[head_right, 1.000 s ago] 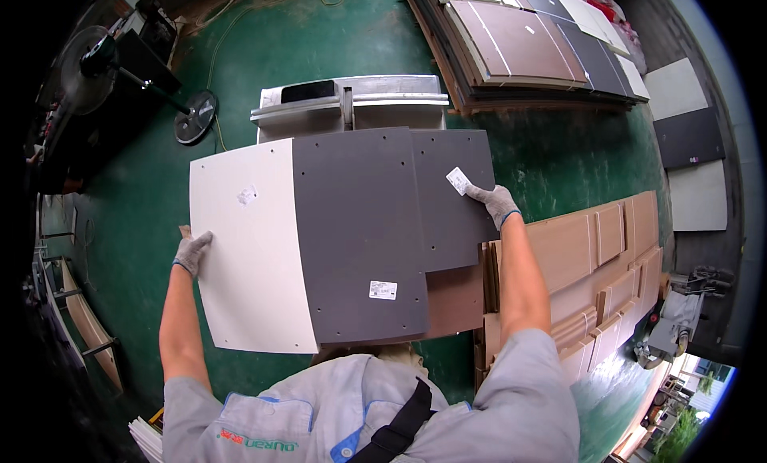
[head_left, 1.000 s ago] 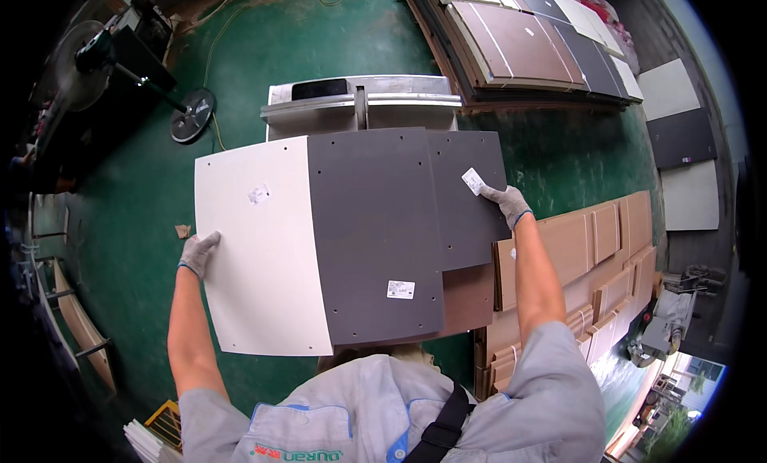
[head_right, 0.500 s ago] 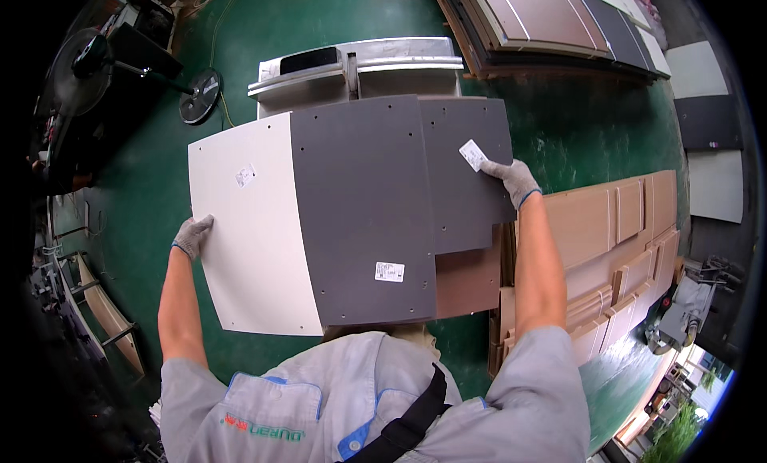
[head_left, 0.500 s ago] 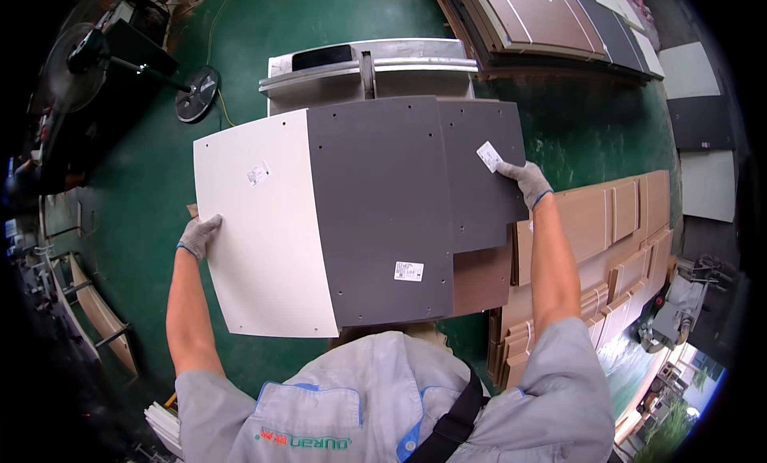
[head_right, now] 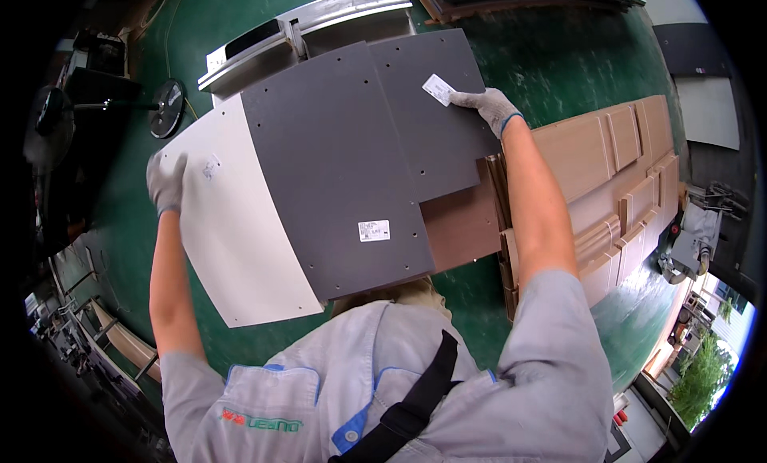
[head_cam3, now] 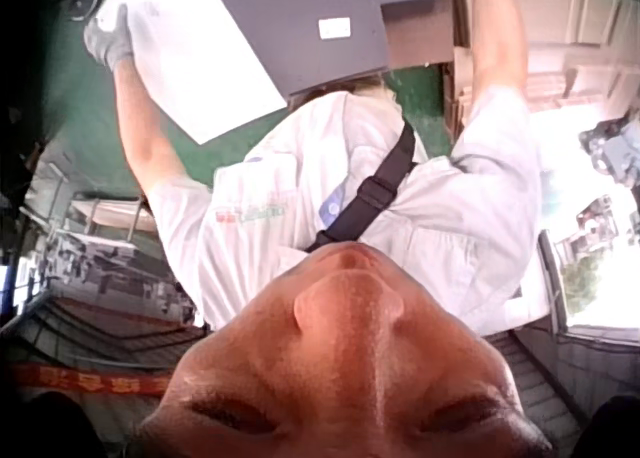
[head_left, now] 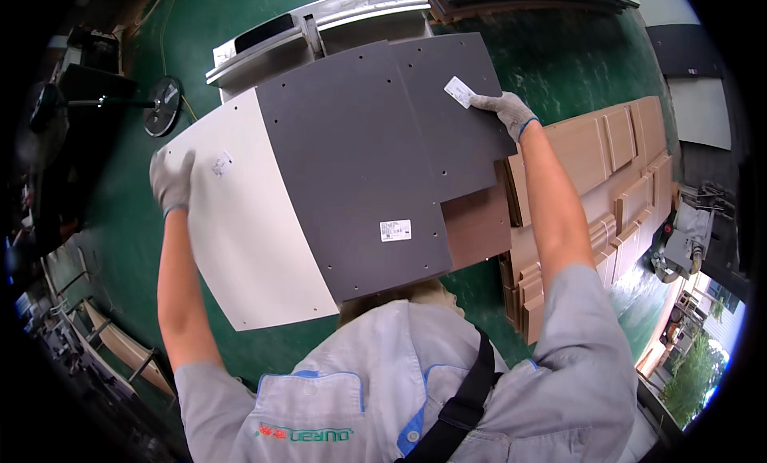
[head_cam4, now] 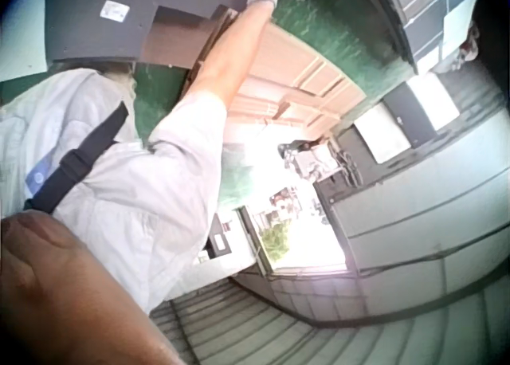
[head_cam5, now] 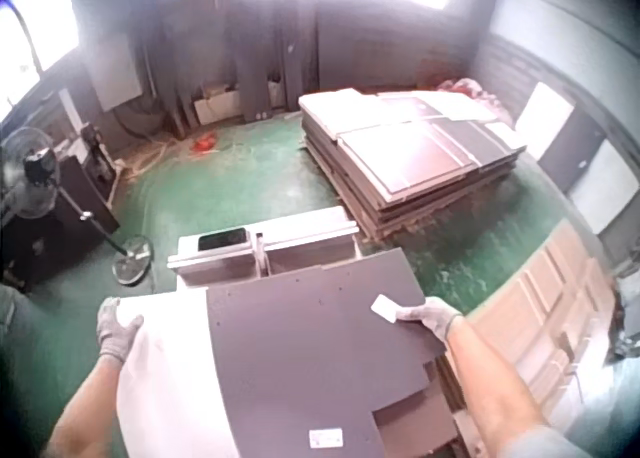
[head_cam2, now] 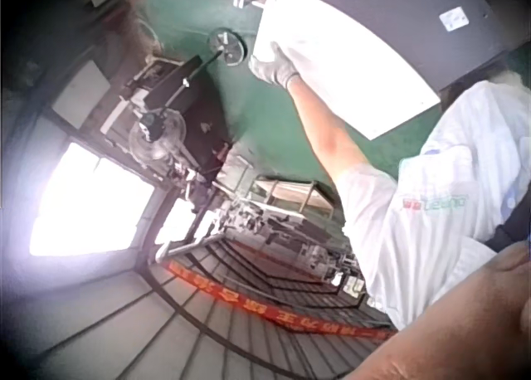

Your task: The person sorts and stacks various flat panels, including white, brown, and dark grey pieces, on a workbench in a workshop. They use a strap to secure a stack of brown panels and continue to organize different panel types into neat piles.

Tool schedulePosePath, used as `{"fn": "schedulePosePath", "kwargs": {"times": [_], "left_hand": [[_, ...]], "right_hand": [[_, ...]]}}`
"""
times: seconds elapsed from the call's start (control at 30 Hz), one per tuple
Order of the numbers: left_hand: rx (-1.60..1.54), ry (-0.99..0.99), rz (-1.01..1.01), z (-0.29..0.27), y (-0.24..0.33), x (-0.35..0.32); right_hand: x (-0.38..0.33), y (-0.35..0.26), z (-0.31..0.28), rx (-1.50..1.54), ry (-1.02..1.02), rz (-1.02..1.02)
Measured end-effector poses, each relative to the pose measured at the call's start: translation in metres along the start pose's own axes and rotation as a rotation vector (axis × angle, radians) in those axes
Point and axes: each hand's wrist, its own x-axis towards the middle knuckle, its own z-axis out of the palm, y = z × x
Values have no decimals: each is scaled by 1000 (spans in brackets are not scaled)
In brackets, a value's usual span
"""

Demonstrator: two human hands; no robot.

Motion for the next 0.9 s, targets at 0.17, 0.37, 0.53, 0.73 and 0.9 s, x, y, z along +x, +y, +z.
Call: {"fn": "schedulePosePath", "kwargs": {"times": [0.17,0.37,0.53,0.73,0.9], "left_hand": [[-426,-378,447,31,225,88],[-239,-991,360,29,339,102],[-314,-841,388,41,334,87],[-335,-921,404,41,335,92],[-215,-712,402,28,338,72]], "right_hand": [[19,14,-2,131,24,6],[16,19,-4,338,-3,63],[26,20,-7,259,35,74],[21,9,-4,190,81,63],[18,13,4,106,86,-8]]}}
